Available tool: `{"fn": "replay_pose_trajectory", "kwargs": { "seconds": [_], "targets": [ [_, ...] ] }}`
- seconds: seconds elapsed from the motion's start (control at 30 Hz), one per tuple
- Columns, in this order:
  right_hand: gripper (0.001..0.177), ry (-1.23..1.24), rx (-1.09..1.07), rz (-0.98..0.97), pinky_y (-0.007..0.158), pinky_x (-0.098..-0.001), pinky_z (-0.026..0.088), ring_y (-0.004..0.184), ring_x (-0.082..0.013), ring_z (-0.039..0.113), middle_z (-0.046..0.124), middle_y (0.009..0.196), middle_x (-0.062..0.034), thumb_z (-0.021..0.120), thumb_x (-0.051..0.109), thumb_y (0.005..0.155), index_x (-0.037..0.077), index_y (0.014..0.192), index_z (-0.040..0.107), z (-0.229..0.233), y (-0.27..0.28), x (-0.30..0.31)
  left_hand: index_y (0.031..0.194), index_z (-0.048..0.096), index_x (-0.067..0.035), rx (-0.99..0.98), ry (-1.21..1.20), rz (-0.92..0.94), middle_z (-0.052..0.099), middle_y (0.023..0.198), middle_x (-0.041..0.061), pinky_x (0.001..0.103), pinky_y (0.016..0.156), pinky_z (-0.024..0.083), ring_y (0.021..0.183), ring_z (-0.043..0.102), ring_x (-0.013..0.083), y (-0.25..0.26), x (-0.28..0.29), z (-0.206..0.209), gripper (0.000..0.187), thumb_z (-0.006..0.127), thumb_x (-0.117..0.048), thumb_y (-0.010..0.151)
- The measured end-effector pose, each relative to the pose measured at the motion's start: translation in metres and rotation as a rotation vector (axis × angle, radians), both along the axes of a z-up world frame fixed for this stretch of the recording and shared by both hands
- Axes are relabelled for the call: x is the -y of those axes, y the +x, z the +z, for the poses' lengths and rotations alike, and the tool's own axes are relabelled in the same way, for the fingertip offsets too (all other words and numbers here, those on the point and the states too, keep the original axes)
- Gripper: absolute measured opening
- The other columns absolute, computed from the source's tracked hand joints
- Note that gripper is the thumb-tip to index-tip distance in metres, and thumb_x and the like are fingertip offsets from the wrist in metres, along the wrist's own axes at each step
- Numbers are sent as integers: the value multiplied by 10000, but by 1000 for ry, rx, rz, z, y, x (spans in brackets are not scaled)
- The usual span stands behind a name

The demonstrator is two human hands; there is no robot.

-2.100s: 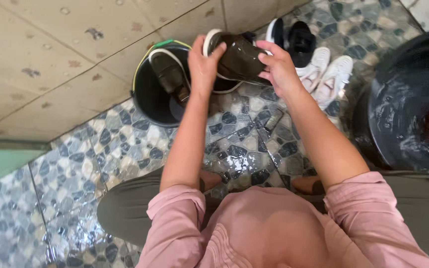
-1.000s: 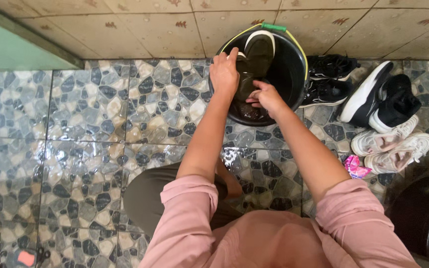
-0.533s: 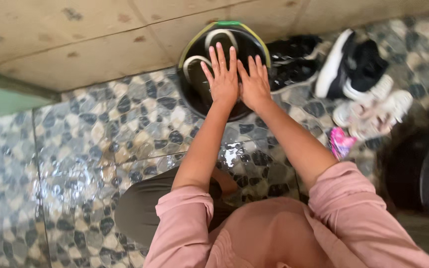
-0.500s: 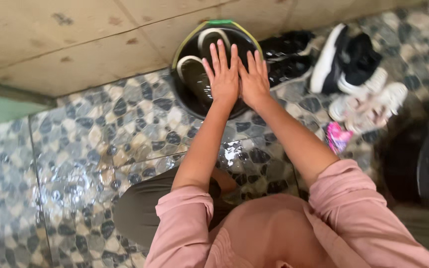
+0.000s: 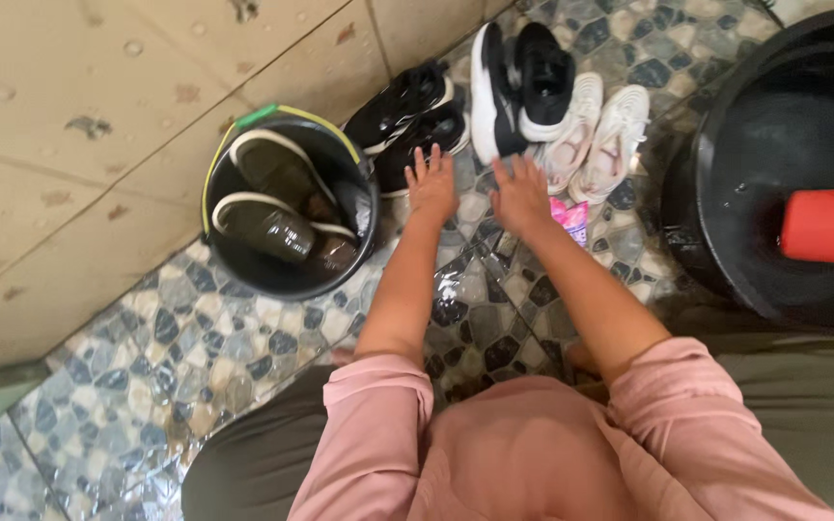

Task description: The person scrubs a dark shoe with a brush and water, rinses it with a red cup, then scrubs a white shoe similarly. They use a bucket of water and a pink cleaning packet, working on a tiled floor with several other shoes nearby.

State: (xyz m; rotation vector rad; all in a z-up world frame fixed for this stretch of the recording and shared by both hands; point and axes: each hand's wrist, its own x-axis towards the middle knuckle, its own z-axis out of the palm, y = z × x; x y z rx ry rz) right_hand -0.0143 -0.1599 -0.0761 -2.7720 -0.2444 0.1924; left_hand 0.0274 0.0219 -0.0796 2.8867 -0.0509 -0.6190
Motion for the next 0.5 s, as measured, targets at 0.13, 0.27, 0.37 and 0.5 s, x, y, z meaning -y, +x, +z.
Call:
{"fn": "replay_pose_trajectory", "kwargs": {
  "seconds": [0.13, 0.27, 0.37, 0.5],
  "targets": [
    [658, 65, -107, -11, 1163, -572, 288, 1439, -457, 362, 449, 1519, -229, 617, 280, 942, 111, 1543, 412, -11, -8, 19, 1644, 168, -130, 82, 35, -19, 141, 1716, 30, 550, 1226, 201, 1578, 46, 388, 31, 1, -49, 811, 541, -93, 925],
    [643, 127, -119, -3, 1127, -545, 313, 1388, -451, 412, 499, 1468, -241, 606, 247, 940, 79, 1527, 406, -17, -6, 33, 1612, 167, -128, 111, 159, -37, 273, 1610, 45, 576, 1170, 229, 1480, 167, 398, 55, 3, -80, 796, 543, -161, 911],
    [649, 154, -186, -13, 1128, -491, 385, 1328, -417, 507, 574, 1391, -237, 585, 213, 960, 68, 1562, 389, -24, -11, 41, 1553, 447, -108, 180, 223, -32, 511, 1462, 67, 562, 1092, 414, 1342, 457, 322, 47, 10, -101, 517, 502, -167, 1042],
    [646, 325, -111, -51, 1075, -454, 445, 1235, -433, 576, 604, 1330, -285, 589, 144, 928, 41, 1543, 422, -37, 0, 67, 1215, 690, -112, 254, 234, -62, 611, 1273, 66, 465, 939, 524, 1193, 576, 277, 49, 17, -125, 285, 517, -196, 1005]
  ]
}}
